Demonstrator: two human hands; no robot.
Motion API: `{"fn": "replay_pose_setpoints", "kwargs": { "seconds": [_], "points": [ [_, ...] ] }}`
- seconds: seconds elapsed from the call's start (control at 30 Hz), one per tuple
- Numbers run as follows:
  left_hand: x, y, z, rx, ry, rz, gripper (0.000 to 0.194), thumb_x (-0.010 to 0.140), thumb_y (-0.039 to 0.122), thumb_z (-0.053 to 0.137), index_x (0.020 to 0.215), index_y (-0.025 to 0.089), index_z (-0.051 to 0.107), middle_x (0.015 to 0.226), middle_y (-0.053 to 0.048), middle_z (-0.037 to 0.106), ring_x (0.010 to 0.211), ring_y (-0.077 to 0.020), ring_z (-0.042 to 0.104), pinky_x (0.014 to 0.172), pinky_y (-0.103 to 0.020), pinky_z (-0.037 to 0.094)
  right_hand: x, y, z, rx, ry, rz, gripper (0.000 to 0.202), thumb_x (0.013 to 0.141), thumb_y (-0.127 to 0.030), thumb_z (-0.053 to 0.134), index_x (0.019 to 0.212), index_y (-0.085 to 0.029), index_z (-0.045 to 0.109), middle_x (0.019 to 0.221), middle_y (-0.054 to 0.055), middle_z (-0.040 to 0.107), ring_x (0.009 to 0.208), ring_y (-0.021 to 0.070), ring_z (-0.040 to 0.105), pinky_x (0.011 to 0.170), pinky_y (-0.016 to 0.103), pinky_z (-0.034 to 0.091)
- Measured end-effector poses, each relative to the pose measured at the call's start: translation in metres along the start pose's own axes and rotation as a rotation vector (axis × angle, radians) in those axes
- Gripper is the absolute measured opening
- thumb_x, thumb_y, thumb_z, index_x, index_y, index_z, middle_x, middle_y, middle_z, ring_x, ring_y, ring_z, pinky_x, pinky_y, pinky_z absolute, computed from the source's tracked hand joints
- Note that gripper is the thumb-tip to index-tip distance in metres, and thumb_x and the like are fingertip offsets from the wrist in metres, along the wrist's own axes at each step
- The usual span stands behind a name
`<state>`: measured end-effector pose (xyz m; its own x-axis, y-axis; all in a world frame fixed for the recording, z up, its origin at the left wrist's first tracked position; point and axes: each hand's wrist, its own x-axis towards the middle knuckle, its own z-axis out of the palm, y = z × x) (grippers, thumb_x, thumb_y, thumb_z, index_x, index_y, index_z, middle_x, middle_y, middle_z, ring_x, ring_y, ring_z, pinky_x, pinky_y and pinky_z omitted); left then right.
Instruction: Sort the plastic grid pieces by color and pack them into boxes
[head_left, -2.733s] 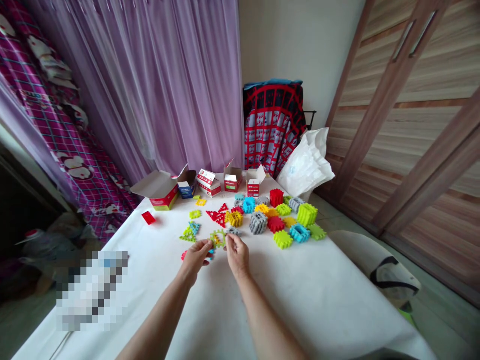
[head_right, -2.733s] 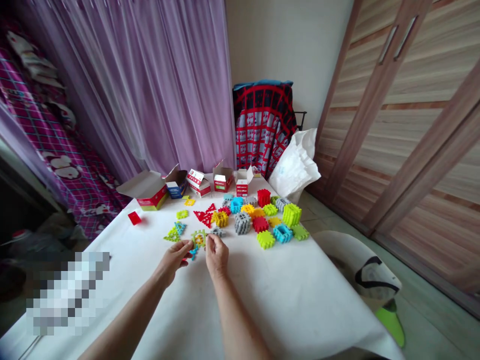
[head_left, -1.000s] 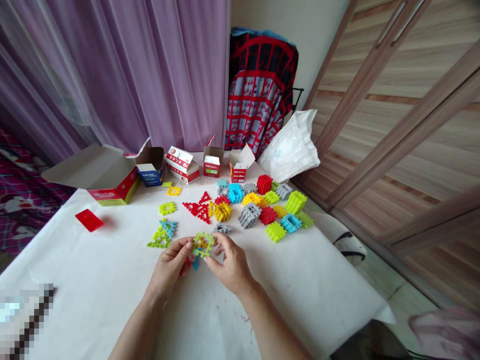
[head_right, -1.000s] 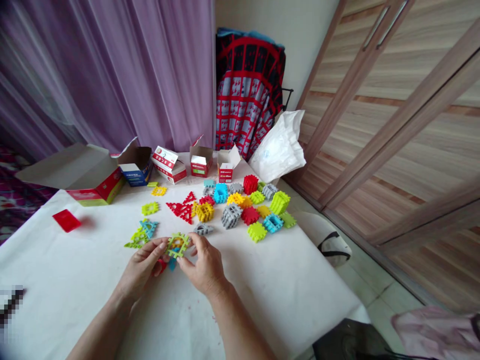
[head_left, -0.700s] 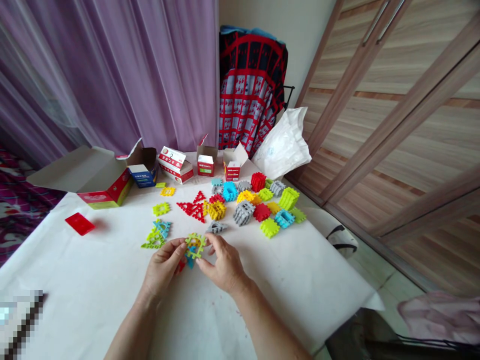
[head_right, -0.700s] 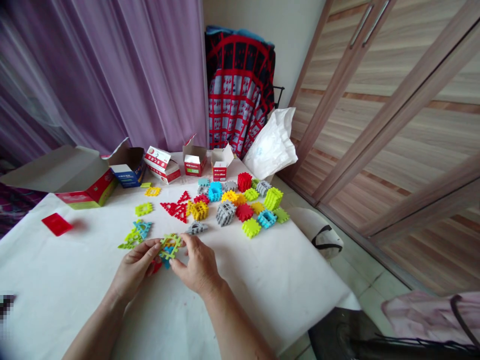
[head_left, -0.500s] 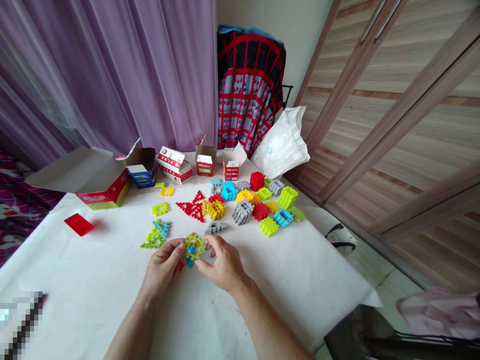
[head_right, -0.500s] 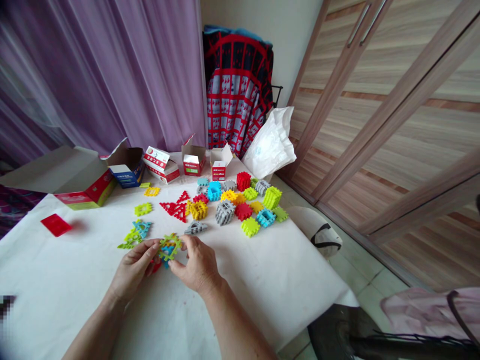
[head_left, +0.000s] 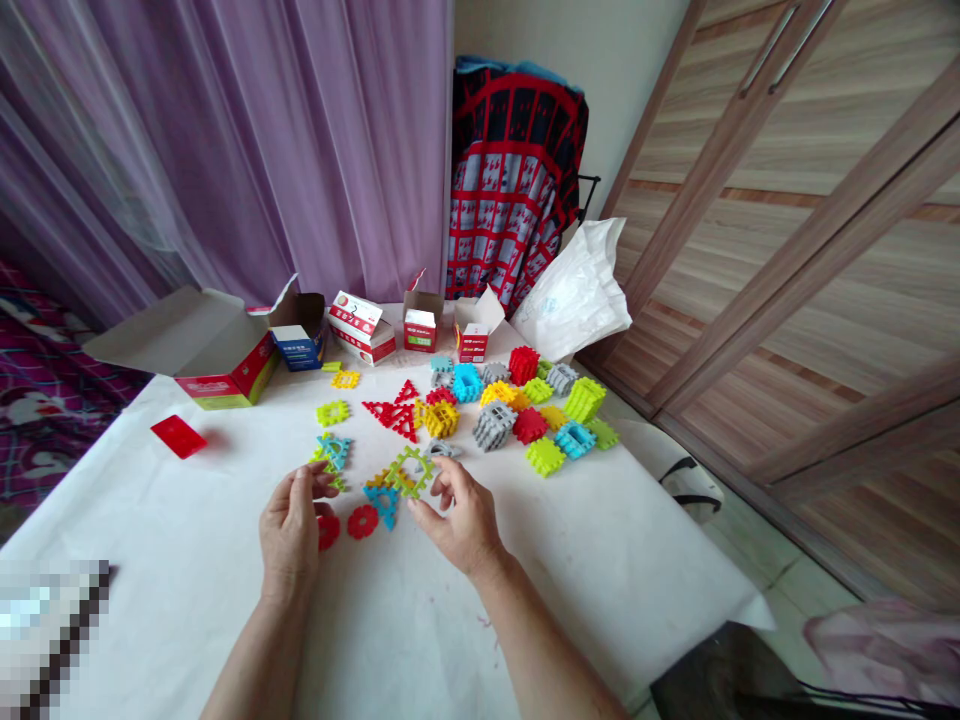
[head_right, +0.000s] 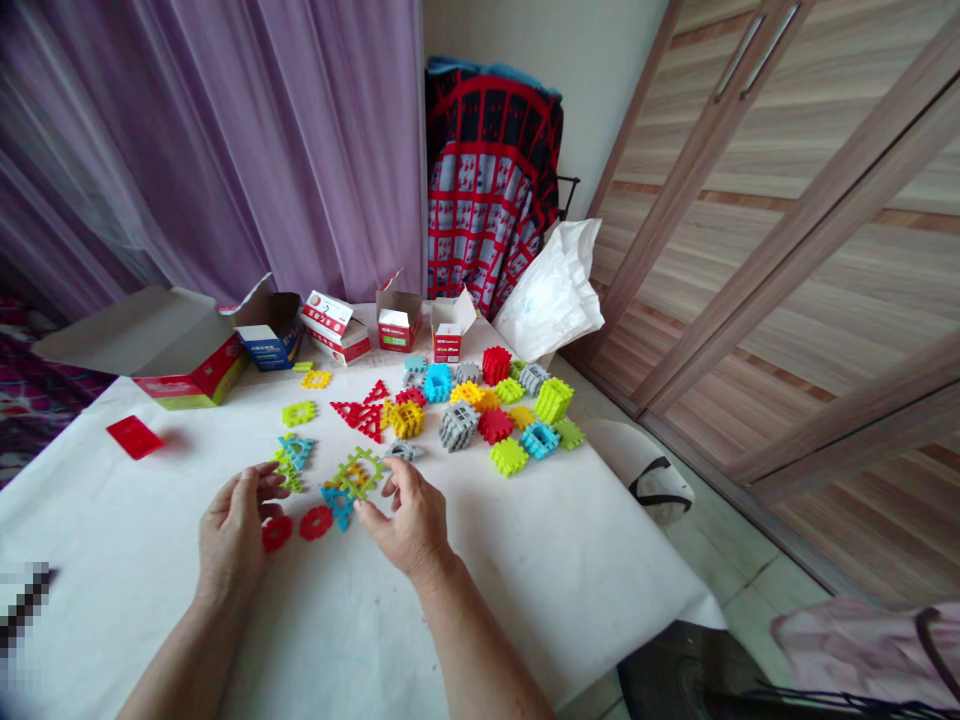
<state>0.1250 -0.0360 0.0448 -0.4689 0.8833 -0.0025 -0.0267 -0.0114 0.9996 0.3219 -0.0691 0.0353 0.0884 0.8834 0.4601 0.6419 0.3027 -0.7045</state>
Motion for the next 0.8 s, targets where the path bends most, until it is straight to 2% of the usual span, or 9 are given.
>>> {"fn": "replay_pose_setpoints", "kwargs": {
  "seconds": [0.17, 0.37, 0.67, 0.8],
  "points": [
    [0.009, -0.001, -0.008, -0.015, 0.085, 0.032, 0.037, 0.083, 0.052, 0.052, 0.091, 0.019, 0.068, 0.076, -0.003, 0.068, 0.064, -0.0143, 0.062, 0.050, -0.022, 0.045, -0.001, 0.001, 0.002, -0.019, -0.029, 0.063, 0.049, 0.078, -0.040, 0.067, 0.121, -0.019, 0.060, 0.065, -0.004, 0.067, 0.056, 0.0136, 0.062, 0.061, 0.024, 0.047],
    [0.012, -0.003, -0.009, -0.032, 0.097, 0.031, 0.036, 0.084, 0.051, 0.052, 0.090, 0.019, 0.067, 0.074, -0.002, 0.067, 0.064, -0.0141, 0.062, 0.050, -0.022, 0.045, 0.000, 0.003, 0.002, -0.041, -0.033, 0.103, 0.047, 0.079, -0.041, 0.066, 0.120, -0.019, 0.061, 0.058, -0.006, 0.063, 0.056, 0.0150, 0.063, 0.062, 0.024, 0.045],
    [0.015, -0.005, -0.011, -0.070, 0.112, 0.005, 0.036, 0.084, 0.050, 0.051, 0.090, 0.018, 0.067, 0.077, -0.002, 0.067, 0.065, -0.0131, 0.062, 0.051, -0.022, 0.045, -0.007, -0.005, 0.010, -0.150, -0.164, 0.148, 0.045, 0.075, -0.037, 0.071, 0.117, -0.020, 0.064, 0.054, -0.007, 0.063, 0.053, 0.0155, 0.062, 0.056, 0.025, 0.041],
    [0.018, -0.007, -0.011, -0.075, 0.130, -0.009, 0.037, 0.082, 0.050, 0.051, 0.088, 0.018, 0.068, 0.076, -0.002, 0.067, 0.064, -0.0131, 0.061, 0.050, -0.022, 0.044, -0.010, 0.001, 0.002, -0.225, -0.162, 0.190, 0.041, 0.076, -0.037, 0.070, 0.114, -0.021, 0.064, 0.055, -0.007, 0.063, 0.054, 0.0152, 0.062, 0.056, 0.025, 0.039]
  ]
}}
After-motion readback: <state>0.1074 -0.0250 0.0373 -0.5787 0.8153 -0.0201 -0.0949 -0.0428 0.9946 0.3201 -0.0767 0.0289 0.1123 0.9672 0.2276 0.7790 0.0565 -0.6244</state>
